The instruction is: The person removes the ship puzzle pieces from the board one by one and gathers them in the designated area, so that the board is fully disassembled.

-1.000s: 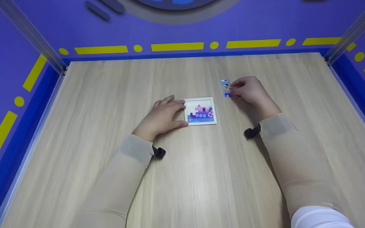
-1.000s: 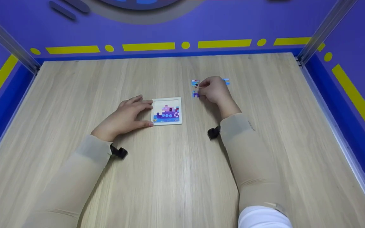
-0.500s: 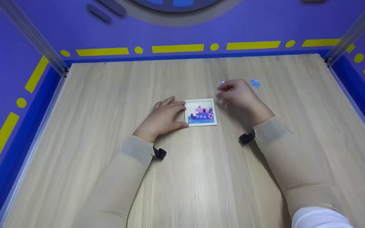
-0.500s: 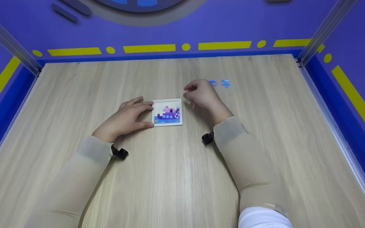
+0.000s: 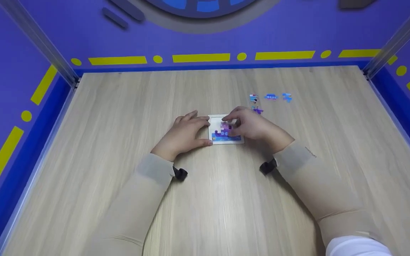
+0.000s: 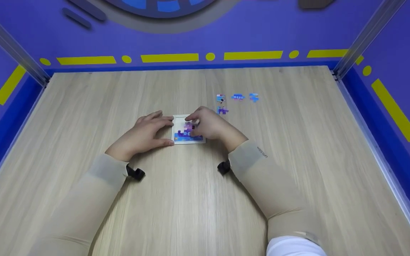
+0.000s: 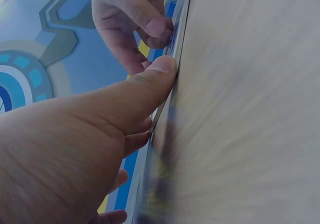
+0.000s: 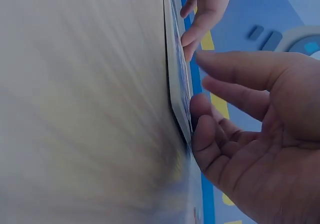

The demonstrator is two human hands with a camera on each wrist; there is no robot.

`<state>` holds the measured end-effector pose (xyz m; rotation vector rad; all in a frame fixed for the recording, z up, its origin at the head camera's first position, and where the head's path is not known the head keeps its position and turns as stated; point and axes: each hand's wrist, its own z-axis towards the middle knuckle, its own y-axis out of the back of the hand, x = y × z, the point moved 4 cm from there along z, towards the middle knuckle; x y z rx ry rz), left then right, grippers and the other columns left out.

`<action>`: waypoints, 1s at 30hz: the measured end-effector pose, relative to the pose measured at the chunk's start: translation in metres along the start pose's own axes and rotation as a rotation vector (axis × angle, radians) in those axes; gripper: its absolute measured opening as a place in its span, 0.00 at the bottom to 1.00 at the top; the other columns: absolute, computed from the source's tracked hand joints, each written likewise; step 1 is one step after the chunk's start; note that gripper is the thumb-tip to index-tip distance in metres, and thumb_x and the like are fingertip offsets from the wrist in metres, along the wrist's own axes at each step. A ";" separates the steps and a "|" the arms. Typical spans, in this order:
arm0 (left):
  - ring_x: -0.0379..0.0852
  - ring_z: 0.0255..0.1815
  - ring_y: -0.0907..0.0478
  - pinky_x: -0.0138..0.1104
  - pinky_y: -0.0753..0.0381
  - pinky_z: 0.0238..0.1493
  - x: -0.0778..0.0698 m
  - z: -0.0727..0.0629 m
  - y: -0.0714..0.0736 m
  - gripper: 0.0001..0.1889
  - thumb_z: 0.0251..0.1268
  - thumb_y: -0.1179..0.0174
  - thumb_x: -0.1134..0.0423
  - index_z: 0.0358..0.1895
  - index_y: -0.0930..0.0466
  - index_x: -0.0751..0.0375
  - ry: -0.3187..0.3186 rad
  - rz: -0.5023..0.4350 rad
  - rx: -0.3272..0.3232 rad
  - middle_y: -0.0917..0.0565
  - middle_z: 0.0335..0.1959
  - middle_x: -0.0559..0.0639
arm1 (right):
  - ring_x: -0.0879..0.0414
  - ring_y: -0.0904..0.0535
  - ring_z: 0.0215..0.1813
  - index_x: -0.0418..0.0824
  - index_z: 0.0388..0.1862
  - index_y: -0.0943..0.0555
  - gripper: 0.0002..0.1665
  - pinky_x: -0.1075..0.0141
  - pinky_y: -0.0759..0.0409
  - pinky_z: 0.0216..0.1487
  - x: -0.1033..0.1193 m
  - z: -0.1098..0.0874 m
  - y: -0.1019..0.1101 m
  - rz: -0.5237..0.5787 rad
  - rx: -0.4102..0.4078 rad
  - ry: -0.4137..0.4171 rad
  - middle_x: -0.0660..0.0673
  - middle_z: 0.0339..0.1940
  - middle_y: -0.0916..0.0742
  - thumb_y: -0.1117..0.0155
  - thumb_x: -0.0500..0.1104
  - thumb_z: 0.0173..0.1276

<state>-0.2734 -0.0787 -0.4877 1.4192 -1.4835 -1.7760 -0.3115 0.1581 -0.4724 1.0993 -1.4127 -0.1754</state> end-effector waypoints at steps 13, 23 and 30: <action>0.60 0.97 0.47 0.62 0.48 0.95 0.001 0.000 0.000 0.39 0.74 0.28 0.33 0.80 0.20 0.51 -0.011 0.013 -0.010 0.27 0.89 0.45 | 0.44 0.19 0.61 0.37 0.74 0.13 0.29 0.50 0.18 0.64 -0.001 0.001 -0.007 -0.069 -0.021 -0.032 0.37 0.64 0.15 0.23 0.35 0.75; 0.61 0.97 0.46 0.61 0.47 0.95 0.000 -0.001 0.002 0.39 0.75 0.28 0.34 0.80 0.20 0.51 -0.015 0.035 -0.014 0.27 0.89 0.46 | 0.41 0.17 0.63 0.36 0.71 0.13 0.26 0.44 0.16 0.71 -0.002 0.003 -0.010 -0.053 -0.029 -0.014 0.37 0.63 0.13 0.24 0.35 0.76; 0.60 0.97 0.47 0.62 0.48 0.95 -0.001 -0.002 0.000 0.38 0.75 0.29 0.34 0.80 0.20 0.51 -0.021 0.023 -0.014 0.28 0.89 0.45 | 0.42 0.18 0.64 0.38 0.71 0.16 0.25 0.43 0.17 0.73 -0.004 0.001 -0.009 -0.025 -0.028 -0.023 0.38 0.65 0.15 0.24 0.34 0.77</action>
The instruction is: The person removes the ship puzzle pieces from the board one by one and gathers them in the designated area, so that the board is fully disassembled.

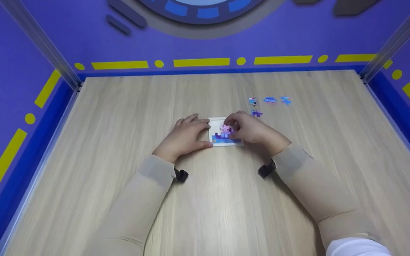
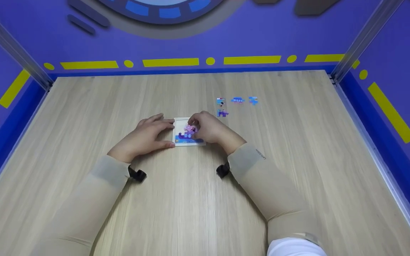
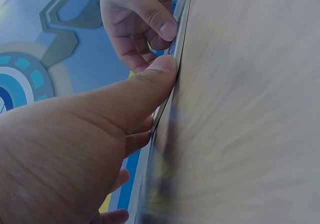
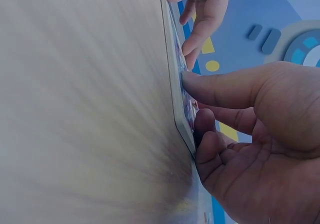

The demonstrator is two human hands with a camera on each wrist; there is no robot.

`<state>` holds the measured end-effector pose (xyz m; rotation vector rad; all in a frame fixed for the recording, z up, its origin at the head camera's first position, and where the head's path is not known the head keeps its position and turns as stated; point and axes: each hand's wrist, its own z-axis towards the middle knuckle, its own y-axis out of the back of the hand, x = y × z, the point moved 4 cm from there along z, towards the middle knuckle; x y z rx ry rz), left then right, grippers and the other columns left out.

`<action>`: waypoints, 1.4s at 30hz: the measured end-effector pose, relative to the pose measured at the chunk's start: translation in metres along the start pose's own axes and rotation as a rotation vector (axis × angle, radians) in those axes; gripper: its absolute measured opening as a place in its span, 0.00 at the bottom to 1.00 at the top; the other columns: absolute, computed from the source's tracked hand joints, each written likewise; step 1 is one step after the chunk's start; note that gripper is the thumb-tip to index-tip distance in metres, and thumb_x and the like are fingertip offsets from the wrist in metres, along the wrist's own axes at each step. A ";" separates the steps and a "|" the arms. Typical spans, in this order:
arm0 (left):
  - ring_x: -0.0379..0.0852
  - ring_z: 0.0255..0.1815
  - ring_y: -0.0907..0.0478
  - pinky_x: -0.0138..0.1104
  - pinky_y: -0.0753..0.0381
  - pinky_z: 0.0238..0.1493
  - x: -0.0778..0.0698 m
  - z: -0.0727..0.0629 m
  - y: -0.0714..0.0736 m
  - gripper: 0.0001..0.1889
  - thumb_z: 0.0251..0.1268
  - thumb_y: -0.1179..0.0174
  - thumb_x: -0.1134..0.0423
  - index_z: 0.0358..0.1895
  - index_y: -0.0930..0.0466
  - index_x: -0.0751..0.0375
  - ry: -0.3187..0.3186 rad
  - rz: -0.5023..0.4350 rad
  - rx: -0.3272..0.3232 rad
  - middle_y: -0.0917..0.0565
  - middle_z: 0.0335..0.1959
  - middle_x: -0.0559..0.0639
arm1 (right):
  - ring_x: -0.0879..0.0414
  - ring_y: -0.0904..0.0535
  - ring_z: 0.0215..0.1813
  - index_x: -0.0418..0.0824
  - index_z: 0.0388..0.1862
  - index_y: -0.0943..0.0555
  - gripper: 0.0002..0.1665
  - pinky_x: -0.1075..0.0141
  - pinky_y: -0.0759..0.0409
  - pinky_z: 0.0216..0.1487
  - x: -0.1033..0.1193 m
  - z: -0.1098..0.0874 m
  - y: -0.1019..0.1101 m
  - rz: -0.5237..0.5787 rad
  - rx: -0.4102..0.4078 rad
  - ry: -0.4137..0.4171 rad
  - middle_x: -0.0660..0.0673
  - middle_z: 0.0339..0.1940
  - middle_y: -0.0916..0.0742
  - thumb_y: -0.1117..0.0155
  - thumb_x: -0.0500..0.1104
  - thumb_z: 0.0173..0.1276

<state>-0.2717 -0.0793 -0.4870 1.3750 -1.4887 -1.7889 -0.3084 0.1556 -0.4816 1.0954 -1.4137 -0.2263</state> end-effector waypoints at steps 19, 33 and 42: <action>0.58 0.98 0.49 0.61 0.51 0.96 0.003 -0.001 -0.004 0.39 0.75 0.29 0.34 0.80 0.20 0.51 0.020 -0.033 0.017 0.30 0.91 0.44 | 0.45 0.18 0.58 0.42 0.70 0.20 0.27 0.51 0.19 0.65 -0.002 0.001 -0.003 0.074 0.007 0.038 0.41 0.57 0.13 0.24 0.31 0.76; 0.60 0.97 0.47 0.60 0.49 0.96 0.000 0.000 -0.002 0.38 0.75 0.29 0.34 0.80 0.19 0.51 0.011 -0.018 0.005 0.29 0.90 0.45 | 0.45 0.16 0.58 0.45 0.65 0.18 0.18 0.50 0.17 0.63 -0.002 -0.001 0.001 0.066 -0.027 0.052 0.42 0.58 0.12 0.28 0.38 0.82; 0.60 0.97 0.47 0.60 0.49 0.95 0.000 0.002 -0.001 0.38 0.75 0.29 0.34 0.79 0.19 0.51 0.013 -0.016 0.012 0.29 0.90 0.45 | 0.46 0.13 0.56 0.46 0.63 0.16 0.12 0.51 0.15 0.58 0.001 -0.002 0.005 0.046 -0.073 0.088 0.41 0.56 0.08 0.32 0.39 0.85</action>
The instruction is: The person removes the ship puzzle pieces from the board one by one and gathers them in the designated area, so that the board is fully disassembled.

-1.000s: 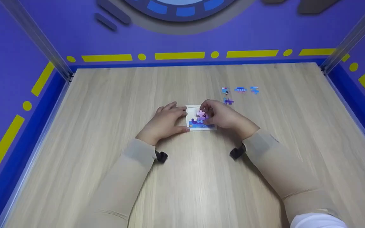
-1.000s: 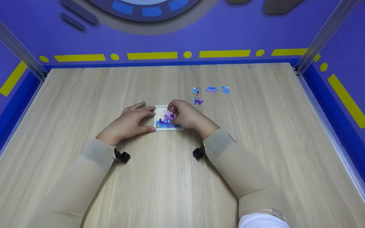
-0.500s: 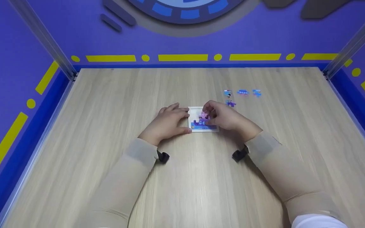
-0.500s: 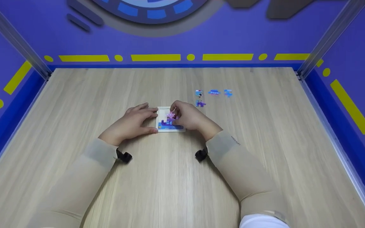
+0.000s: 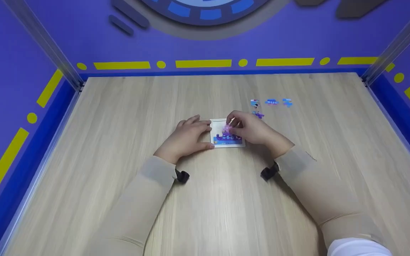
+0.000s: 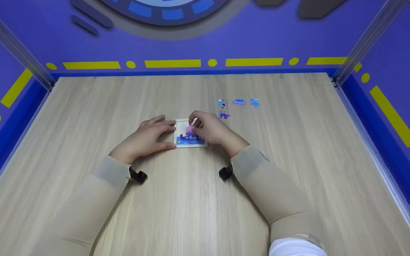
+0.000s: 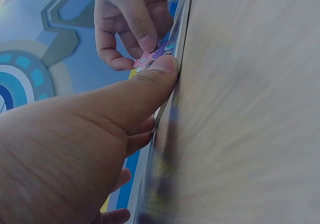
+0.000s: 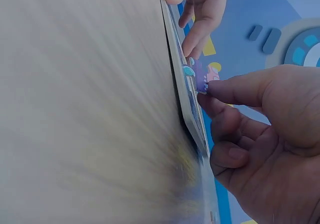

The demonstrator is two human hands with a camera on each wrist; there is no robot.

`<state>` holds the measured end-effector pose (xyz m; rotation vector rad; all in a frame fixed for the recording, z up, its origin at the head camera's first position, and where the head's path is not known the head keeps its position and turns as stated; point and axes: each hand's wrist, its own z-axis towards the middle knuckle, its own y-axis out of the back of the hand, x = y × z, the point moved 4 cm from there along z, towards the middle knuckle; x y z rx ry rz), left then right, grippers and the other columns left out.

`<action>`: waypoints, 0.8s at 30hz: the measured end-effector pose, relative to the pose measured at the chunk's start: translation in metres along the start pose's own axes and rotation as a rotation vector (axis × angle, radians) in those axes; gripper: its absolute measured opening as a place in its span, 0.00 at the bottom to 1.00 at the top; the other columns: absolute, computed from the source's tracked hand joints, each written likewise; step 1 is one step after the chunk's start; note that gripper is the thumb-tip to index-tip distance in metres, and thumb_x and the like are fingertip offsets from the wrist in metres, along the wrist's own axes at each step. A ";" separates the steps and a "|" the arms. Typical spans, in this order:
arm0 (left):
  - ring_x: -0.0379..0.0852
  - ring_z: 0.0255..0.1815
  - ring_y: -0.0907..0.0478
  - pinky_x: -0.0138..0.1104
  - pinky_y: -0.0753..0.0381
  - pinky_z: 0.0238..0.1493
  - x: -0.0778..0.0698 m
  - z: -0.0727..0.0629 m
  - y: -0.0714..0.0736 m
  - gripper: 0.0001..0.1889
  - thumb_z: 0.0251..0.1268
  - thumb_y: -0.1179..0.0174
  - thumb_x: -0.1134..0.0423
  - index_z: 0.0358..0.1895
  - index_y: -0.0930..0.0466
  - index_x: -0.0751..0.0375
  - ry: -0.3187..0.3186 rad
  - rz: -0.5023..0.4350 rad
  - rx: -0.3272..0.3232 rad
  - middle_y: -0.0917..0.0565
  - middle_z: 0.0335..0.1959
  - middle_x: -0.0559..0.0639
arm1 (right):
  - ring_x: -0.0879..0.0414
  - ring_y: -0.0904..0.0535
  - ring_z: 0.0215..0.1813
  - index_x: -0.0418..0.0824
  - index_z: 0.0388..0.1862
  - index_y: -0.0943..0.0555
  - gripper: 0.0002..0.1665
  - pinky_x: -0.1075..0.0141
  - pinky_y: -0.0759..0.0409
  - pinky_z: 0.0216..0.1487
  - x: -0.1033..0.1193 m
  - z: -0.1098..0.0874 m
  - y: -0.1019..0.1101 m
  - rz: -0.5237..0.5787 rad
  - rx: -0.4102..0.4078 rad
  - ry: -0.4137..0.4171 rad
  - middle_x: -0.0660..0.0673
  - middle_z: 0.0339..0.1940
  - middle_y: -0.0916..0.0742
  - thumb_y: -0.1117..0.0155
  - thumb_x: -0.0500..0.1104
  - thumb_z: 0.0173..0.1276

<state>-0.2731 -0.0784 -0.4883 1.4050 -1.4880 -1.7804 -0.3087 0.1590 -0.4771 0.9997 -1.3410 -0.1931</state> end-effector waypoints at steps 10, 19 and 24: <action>0.61 0.97 0.47 0.61 0.49 0.95 -0.001 0.001 0.000 0.38 0.76 0.29 0.34 0.80 0.19 0.52 -0.006 0.006 0.005 0.29 0.90 0.45 | 0.49 0.17 0.54 0.42 0.61 0.16 0.11 0.62 0.19 0.52 -0.010 0.002 0.013 0.183 -0.044 0.004 0.40 0.52 0.11 0.33 0.37 0.84; 0.60 0.97 0.47 0.62 0.47 0.95 0.001 0.001 -0.001 0.37 0.75 0.28 0.34 0.79 0.18 0.51 -0.004 -0.001 -0.003 0.28 0.90 0.45 | 0.51 0.23 0.51 0.38 0.61 0.19 0.13 0.63 0.22 0.49 -0.022 0.000 0.031 0.346 -0.002 -0.086 0.45 0.48 0.17 0.36 0.36 0.83; 0.60 0.97 0.47 0.61 0.47 0.95 0.002 0.001 -0.001 0.37 0.75 0.28 0.35 0.79 0.18 0.51 -0.005 0.005 -0.003 0.28 0.90 0.45 | 0.53 0.21 0.45 0.39 0.59 0.20 0.11 0.63 0.19 0.46 -0.028 -0.006 0.048 0.400 0.055 -0.125 0.46 0.46 0.16 0.36 0.36 0.81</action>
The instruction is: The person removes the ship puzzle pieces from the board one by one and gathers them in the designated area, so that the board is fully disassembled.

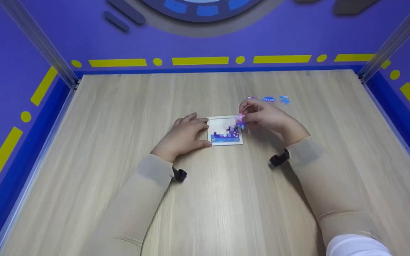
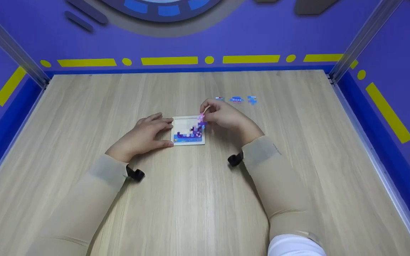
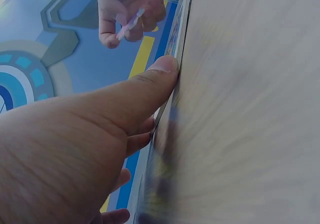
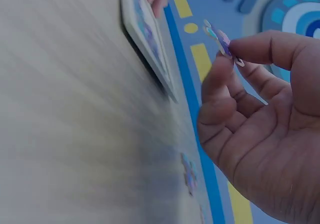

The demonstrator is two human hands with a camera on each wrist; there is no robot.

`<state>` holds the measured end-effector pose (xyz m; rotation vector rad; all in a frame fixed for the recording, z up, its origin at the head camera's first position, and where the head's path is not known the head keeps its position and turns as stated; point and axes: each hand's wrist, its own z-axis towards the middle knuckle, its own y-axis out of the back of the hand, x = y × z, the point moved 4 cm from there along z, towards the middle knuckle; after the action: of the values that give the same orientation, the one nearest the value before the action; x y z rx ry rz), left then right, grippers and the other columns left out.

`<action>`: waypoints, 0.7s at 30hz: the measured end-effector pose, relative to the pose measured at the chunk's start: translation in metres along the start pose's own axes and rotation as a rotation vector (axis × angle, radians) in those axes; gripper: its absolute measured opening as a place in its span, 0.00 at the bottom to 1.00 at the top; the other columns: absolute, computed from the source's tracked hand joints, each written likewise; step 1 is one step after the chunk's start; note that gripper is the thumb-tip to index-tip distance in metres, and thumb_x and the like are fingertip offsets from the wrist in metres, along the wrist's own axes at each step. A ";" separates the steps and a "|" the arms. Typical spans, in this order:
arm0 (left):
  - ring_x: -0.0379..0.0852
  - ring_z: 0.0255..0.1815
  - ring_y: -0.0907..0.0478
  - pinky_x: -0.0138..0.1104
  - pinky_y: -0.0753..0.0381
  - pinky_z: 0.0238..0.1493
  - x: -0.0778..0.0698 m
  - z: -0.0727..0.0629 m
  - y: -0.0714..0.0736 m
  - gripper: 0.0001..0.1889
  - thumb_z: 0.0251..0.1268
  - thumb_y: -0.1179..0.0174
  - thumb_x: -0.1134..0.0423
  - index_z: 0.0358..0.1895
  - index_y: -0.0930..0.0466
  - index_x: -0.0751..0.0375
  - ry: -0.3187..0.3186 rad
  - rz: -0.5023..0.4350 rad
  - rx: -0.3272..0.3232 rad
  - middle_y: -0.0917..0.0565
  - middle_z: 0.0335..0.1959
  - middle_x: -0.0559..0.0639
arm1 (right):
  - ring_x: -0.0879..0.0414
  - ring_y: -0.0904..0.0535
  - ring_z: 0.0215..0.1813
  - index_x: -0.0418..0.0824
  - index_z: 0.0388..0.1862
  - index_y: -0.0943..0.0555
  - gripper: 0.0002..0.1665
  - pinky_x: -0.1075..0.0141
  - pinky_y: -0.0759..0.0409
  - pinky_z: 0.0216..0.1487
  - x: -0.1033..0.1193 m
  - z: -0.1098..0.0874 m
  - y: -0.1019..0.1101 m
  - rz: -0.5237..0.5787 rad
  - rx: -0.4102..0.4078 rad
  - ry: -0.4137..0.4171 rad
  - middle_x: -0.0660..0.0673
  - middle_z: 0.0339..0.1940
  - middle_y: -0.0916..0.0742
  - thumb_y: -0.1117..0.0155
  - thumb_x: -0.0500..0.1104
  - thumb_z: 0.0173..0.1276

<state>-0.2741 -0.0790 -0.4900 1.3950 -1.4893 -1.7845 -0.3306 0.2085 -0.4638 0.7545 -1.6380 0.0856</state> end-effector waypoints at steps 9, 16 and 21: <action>0.60 0.97 0.48 0.60 0.49 0.95 0.001 -0.001 -0.001 0.38 0.75 0.27 0.35 0.80 0.19 0.52 0.014 -0.019 0.008 0.29 0.90 0.45 | 0.58 0.23 0.42 0.42 0.58 0.24 0.12 0.66 0.17 0.49 -0.012 -0.004 0.038 0.247 -0.018 -0.066 0.53 0.37 0.21 0.42 0.31 0.80; 0.60 0.97 0.48 0.60 0.50 0.96 0.000 -0.001 0.000 0.38 0.75 0.27 0.35 0.80 0.19 0.52 0.016 -0.014 0.008 0.30 0.91 0.45 | 0.59 0.21 0.43 0.40 0.60 0.21 0.12 0.67 0.14 0.49 -0.029 -0.007 0.070 0.254 -0.108 -0.074 0.53 0.43 0.16 0.40 0.32 0.82; 0.60 0.97 0.48 0.60 0.50 0.96 -0.001 -0.001 0.001 0.38 0.75 0.28 0.35 0.80 0.19 0.52 0.015 -0.010 0.011 0.30 0.90 0.45 | 0.59 0.21 0.39 0.42 0.58 0.21 0.11 0.66 0.16 0.46 -0.040 -0.012 0.087 0.304 -0.164 -0.085 0.54 0.37 0.17 0.42 0.31 0.83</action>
<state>-0.2731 -0.0784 -0.4887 1.4202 -1.4886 -1.7704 -0.3641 0.2988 -0.4661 0.3856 -1.8074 0.1353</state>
